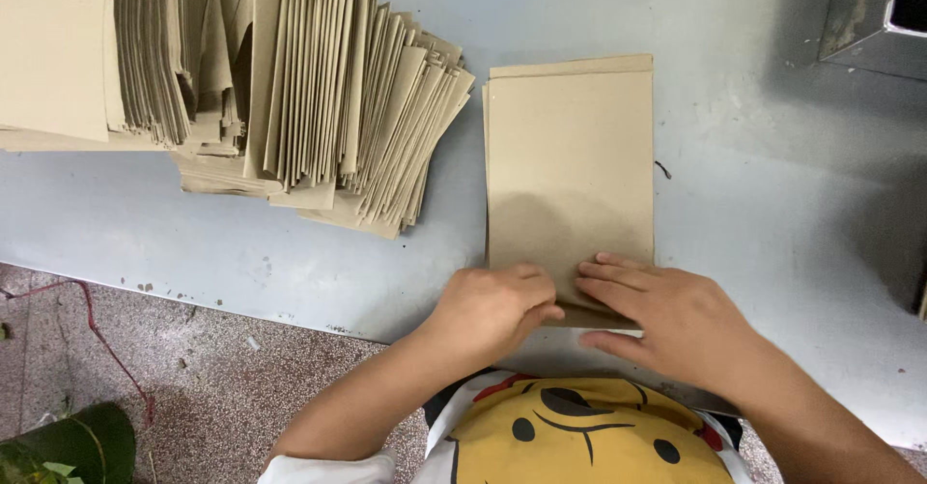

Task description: The person folds kraft paper sheets into paper bags at a metal worktable, creasing each sheet by hand and adding finished bags to a growing stack. At the end they gather the stack of folded bags and square it up with both hands.

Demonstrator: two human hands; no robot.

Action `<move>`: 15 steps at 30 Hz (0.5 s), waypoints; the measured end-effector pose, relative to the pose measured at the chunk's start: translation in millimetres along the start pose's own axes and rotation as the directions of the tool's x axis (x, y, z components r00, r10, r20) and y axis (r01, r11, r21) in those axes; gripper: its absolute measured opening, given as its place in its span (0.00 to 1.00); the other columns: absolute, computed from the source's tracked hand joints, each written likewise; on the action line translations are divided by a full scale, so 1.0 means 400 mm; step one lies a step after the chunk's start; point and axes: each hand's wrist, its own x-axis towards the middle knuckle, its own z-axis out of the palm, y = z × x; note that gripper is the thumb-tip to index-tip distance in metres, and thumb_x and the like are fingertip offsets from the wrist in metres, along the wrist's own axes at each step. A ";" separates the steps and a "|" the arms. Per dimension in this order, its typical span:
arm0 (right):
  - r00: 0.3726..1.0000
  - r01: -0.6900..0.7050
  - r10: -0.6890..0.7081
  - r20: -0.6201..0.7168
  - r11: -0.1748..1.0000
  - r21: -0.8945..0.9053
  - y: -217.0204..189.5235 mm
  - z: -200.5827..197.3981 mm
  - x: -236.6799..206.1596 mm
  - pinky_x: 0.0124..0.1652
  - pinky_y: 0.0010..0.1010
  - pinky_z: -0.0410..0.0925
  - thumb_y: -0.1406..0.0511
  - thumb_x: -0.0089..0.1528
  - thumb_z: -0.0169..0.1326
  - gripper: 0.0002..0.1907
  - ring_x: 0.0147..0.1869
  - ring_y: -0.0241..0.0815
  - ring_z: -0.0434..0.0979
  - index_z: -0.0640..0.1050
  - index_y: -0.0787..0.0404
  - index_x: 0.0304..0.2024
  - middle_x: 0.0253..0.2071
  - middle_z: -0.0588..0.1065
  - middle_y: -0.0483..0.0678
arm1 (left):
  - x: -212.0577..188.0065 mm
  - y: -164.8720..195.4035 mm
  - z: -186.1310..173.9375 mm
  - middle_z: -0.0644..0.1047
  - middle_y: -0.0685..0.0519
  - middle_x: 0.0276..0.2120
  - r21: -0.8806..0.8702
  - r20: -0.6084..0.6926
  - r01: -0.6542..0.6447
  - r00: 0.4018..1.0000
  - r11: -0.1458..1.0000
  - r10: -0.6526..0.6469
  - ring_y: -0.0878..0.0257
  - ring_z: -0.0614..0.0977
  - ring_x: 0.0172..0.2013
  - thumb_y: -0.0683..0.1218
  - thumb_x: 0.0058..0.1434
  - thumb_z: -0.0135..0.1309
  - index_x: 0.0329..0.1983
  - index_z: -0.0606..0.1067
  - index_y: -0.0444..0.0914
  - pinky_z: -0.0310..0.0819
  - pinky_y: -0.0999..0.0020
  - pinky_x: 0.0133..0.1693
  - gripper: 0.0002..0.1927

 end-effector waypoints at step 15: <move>0.901 0.122 0.129 -0.414 0.840 0.528 -0.017 -0.023 -0.009 0.60 0.33 0.67 0.73 0.66 0.52 0.17 0.63 0.47 0.75 0.72 0.66 0.59 0.58 0.74 0.57 | 0.023 0.006 -0.006 0.77 0.47 0.58 -0.812 -0.377 -0.164 0.880 0.561 -0.289 0.59 0.78 0.60 0.40 0.59 0.67 0.69 0.61 0.36 0.72 0.62 0.63 0.38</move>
